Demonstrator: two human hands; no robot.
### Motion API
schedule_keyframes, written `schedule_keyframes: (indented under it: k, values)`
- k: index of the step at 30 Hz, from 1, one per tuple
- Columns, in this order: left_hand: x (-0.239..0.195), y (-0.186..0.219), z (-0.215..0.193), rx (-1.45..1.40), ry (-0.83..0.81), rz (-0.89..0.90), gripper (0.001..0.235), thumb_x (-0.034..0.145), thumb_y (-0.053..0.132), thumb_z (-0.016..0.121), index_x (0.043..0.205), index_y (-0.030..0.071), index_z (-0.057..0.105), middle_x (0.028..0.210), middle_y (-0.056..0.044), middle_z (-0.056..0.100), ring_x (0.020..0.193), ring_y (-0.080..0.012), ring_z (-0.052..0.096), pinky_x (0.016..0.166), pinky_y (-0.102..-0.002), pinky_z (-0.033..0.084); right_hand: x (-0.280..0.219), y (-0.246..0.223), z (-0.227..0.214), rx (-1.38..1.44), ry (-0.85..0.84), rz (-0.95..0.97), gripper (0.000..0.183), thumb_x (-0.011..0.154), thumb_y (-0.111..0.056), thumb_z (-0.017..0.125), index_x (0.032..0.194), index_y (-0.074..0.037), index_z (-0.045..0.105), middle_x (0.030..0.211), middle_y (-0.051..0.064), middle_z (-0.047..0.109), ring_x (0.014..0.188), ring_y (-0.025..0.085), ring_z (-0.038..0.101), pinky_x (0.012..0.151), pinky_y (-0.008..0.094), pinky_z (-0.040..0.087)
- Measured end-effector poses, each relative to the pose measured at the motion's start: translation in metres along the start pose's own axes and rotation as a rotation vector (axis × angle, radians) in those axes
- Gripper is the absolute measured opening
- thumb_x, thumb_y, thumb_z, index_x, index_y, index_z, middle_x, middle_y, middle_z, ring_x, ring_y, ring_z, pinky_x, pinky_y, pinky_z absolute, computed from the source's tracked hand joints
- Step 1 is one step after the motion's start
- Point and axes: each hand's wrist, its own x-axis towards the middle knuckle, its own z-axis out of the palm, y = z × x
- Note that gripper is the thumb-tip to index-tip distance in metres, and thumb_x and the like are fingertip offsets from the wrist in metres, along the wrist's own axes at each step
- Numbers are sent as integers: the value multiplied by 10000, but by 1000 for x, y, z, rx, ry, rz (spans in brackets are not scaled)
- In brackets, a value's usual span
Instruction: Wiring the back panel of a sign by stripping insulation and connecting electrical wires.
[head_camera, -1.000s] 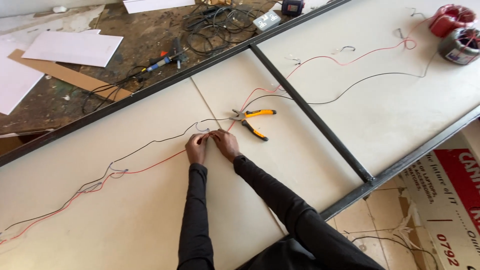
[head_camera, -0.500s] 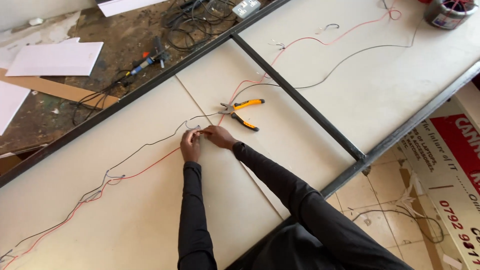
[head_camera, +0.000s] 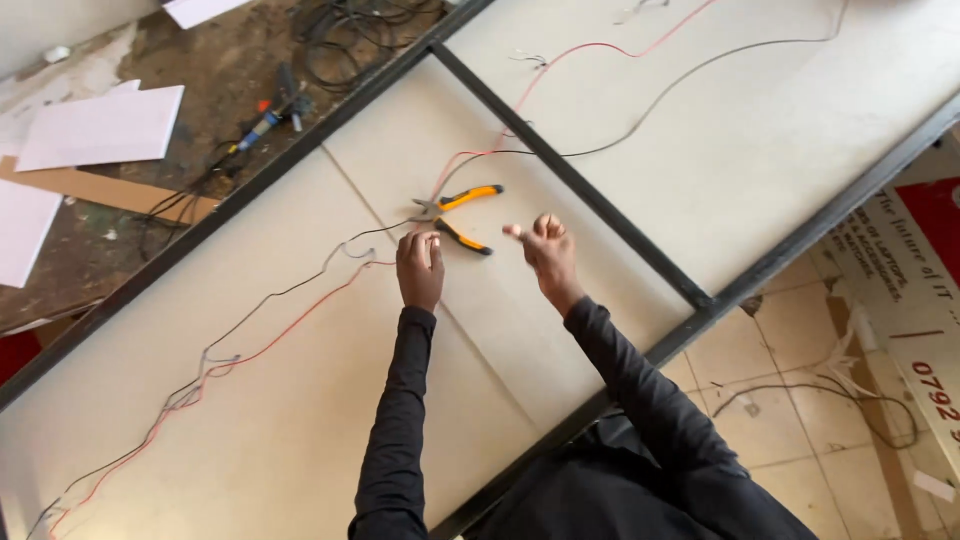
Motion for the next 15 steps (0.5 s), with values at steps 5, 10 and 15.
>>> schedule_keyframes:
  k: [5, 10, 15]
  values:
    - [30, 27, 71, 54, -195, 51, 86, 1066, 189, 729, 1152, 178, 727, 1208, 6, 709, 1221, -276, 716, 1025, -459, 582, -2, 129, 92, -2116, -415, -1178, 504, 1188, -363, 665, 736, -191, 521, 451, 31, 491, 335, 123, 514, 333, 233, 391]
    - [86, 71, 109, 163, -167, 63, 413, 957, 130, 828, 1346, 72, 704, 1348, -143, 696, 1314, -389, 681, 1118, -520, 563, 109, 14, 242, -3173, -563, -1143, 506, 909, -333, 938, 1232, -215, 566, 1062, 34, 637, 973, 304, 697, 833, 438, 559]
    - [144, 62, 176, 521, -260, -100, 889, 857, 124, 940, 1627, -40, 529, 1603, -250, 580, 1538, -420, 532, 1327, -511, 427, 141, -8, 342, -3923, -912, -820, 1484, 581, -409, 1096, 1786, -13, 325, 1842, 335, 273, 1701, 506, 306, 1385, 697, 292]
